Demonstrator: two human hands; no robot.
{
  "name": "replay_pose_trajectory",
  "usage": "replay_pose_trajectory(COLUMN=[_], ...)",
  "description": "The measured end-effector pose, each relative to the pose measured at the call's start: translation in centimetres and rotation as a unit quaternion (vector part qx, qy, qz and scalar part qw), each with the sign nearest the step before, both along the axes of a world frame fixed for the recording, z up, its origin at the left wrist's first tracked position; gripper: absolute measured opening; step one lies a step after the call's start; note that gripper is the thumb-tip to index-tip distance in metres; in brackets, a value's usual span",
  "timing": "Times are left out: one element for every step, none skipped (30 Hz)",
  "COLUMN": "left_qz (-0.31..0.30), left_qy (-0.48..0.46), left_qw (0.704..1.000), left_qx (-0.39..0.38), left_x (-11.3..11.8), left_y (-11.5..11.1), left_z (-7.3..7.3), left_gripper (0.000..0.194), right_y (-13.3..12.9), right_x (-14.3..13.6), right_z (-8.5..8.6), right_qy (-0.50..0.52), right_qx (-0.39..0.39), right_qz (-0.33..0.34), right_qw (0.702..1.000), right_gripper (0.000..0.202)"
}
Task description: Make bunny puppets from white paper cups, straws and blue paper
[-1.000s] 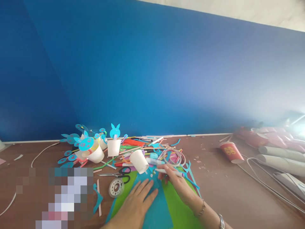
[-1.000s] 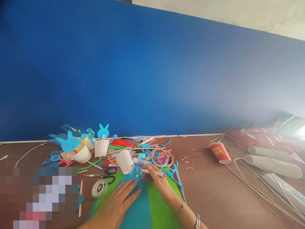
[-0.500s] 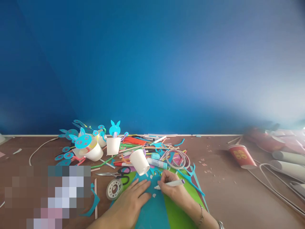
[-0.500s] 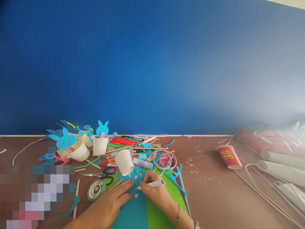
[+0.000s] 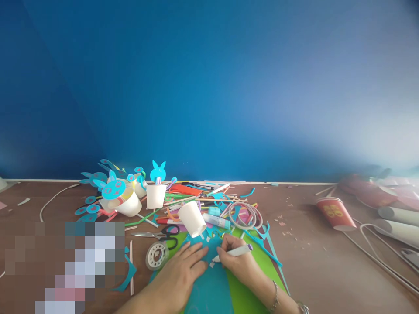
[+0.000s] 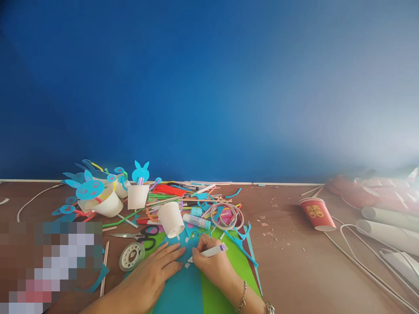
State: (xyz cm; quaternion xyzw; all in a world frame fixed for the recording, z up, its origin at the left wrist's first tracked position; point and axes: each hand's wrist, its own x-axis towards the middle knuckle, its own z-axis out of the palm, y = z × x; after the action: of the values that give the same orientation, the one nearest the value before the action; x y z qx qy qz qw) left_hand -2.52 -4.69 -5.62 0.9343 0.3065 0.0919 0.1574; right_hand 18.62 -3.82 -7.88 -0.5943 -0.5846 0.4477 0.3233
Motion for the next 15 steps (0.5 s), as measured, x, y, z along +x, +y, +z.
replay_pose_trajectory(left_qz=[0.002, 0.003, 0.003, 0.003, 0.002, 0.001, 0.000, 0.001, 0.001, 0.002, 0.003, 0.003, 0.004, 0.004, 0.003], left_qy=[0.005, 0.007, 0.006, 0.003, -0.003, -0.008, -0.011, -0.012, -0.009, -0.005, -0.001, -0.001, -0.004, -0.007, -0.010], left_qw=[1.000, 1.000, 1.000, 1.000, 1.000, 1.000, 1.000, 1.000, 1.000, 1.000, 1.000, 1.000, 1.000, 1.000, 1.000], left_qx=[0.002, 0.004, 0.005, 0.005, 0.004, 0.002, 0.000, -0.001, -0.001, -0.001, -0.002, -0.002, -0.002, -0.002, -0.002], left_x=[-0.02, -0.04, -0.05, -0.07, -0.08, -0.08, -0.09, -0.09, -0.08, -0.08, -0.07, -0.06, -0.06, -0.07, -0.07], left_y=[-0.01, -0.01, -0.02, -0.03, -0.03, -0.03, -0.03, -0.03, -0.02, -0.02, -0.01, -0.02, -0.02, -0.03, -0.04], left_z=[-0.03, -0.05, -0.08, -0.11, -0.14, -0.17, -0.21, -0.23, -0.25, -0.24, -0.22, -0.18, -0.13, -0.09, -0.05], left_gripper=[0.057, 0.057, 0.057, 0.057, 0.057, 0.056, 0.056, 0.056, 0.056, 0.056, 0.055, 0.055, 0.055, 0.055, 0.054], right_y=[0.00, -0.01, -0.02, -0.03, -0.04, -0.04, -0.04, -0.04, -0.03, -0.02, -0.01, -0.01, 0.00, 0.00, 0.00], right_x=[-0.02, -0.03, -0.03, -0.02, 0.00, 0.03, 0.05, 0.07, 0.09, 0.09, 0.08, 0.07, 0.05, 0.03, 0.00], right_z=[0.04, 0.07, 0.09, 0.10, 0.08, 0.05, 0.00, -0.05, -0.11, -0.16, -0.20, -0.23, -0.24, -0.24, -0.22], right_qy=[-0.001, -0.002, -0.003, -0.004, -0.004, -0.004, -0.004, -0.004, -0.003, -0.002, -0.001, 0.001, 0.003, 0.004, 0.004], right_qx=[-0.002, -0.003, -0.002, -0.001, -0.002, -0.003, -0.002, -0.001, 0.001, 0.002, 0.002, 0.002, 0.001, 0.000, 0.000], right_qz=[0.002, 0.004, 0.005, 0.006, 0.008, 0.010, 0.011, 0.012, 0.011, 0.011, 0.010, 0.010, 0.009, 0.009, 0.009], right_qw=[1.000, 1.000, 1.000, 1.000, 1.000, 1.000, 1.000, 1.000, 1.000, 1.000, 1.000, 1.000, 1.000, 1.000, 1.000], right_gripper=[0.021, 0.021, 0.021, 0.021, 0.020, 0.020, 0.020, 0.020, 0.020, 0.020, 0.021, 0.021, 0.021, 0.021, 0.022])
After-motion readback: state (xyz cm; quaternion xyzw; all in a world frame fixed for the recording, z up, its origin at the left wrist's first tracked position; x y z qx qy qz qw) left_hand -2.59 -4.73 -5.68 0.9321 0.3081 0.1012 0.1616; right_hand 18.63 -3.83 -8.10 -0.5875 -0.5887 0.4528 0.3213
